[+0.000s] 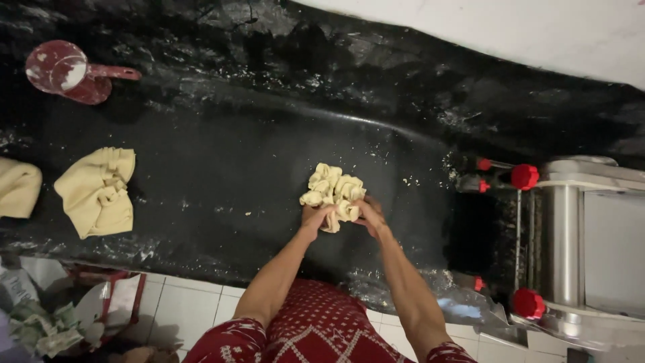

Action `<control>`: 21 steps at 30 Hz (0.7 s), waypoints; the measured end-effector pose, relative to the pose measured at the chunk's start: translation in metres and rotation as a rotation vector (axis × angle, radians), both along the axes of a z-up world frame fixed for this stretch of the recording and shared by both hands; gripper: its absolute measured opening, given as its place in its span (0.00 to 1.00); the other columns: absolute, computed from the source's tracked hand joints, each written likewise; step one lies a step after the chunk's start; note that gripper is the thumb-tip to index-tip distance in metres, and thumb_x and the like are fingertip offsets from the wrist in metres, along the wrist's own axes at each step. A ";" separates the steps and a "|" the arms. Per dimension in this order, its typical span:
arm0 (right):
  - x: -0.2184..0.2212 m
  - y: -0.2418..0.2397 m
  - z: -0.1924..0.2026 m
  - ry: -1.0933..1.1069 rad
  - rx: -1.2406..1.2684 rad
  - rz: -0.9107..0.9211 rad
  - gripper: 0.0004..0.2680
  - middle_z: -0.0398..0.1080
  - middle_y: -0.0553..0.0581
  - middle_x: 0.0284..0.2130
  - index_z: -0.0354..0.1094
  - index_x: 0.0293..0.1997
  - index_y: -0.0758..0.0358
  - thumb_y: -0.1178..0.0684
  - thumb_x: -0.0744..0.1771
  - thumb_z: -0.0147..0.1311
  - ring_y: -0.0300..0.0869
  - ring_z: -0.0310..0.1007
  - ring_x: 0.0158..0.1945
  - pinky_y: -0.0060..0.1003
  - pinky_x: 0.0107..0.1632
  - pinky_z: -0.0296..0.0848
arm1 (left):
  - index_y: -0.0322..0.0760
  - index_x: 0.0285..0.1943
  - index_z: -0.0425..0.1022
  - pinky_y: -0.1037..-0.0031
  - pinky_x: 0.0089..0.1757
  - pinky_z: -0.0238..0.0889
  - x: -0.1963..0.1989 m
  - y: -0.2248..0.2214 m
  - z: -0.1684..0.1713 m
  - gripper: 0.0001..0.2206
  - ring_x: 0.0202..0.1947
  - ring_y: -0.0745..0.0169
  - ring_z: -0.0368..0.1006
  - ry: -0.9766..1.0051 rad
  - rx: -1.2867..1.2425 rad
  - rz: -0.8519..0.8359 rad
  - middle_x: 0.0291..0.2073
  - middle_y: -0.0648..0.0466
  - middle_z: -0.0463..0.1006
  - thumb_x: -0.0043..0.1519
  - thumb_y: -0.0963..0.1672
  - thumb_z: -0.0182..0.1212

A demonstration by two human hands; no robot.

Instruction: Kneading a small portion of dough by hand on a flat surface.

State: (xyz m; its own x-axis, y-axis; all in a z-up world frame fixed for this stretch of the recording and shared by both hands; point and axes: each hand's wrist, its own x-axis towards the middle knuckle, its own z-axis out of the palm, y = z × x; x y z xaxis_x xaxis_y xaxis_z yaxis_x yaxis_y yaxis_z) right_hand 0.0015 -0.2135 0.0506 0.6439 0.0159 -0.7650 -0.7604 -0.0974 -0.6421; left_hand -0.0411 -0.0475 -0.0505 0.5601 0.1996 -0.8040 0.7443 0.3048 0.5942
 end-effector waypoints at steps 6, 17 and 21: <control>-0.012 0.009 0.007 -0.046 0.205 -0.028 0.28 0.66 0.74 0.54 0.56 0.70 0.65 0.51 0.61 0.57 0.65 0.71 0.55 0.63 0.54 0.74 | 0.43 0.74 0.61 0.53 0.48 0.74 -0.014 0.034 -0.024 0.37 0.61 0.44 0.70 0.019 0.037 -0.018 0.65 0.45 0.69 0.56 0.53 0.69; -0.023 0.018 -0.015 -0.098 0.206 0.101 0.36 0.55 0.73 0.65 0.45 0.74 0.58 0.51 0.58 0.63 0.68 0.65 0.60 0.61 0.52 0.76 | 0.37 0.78 0.51 0.52 0.61 0.60 -0.016 0.021 0.116 0.49 0.68 0.44 0.62 -0.092 0.147 -0.157 0.71 0.43 0.63 0.47 0.53 0.75; -0.020 0.022 0.007 -0.103 0.295 0.056 0.34 0.54 0.74 0.67 0.45 0.76 0.62 0.55 0.59 0.54 0.69 0.63 0.61 0.61 0.51 0.73 | 0.39 0.79 0.48 0.54 0.67 0.54 -0.013 0.032 0.101 0.59 0.71 0.49 0.58 -0.158 0.097 -0.170 0.72 0.46 0.62 0.39 0.54 0.83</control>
State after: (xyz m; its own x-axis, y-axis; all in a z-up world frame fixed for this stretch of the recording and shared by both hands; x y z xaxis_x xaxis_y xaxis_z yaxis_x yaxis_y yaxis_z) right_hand -0.0187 -0.1912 0.0575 0.7095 0.2652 -0.6529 -0.6887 0.0647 -0.7222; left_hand -0.0537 -0.0153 0.0504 0.7097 0.1636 -0.6853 0.6753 0.1194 0.7278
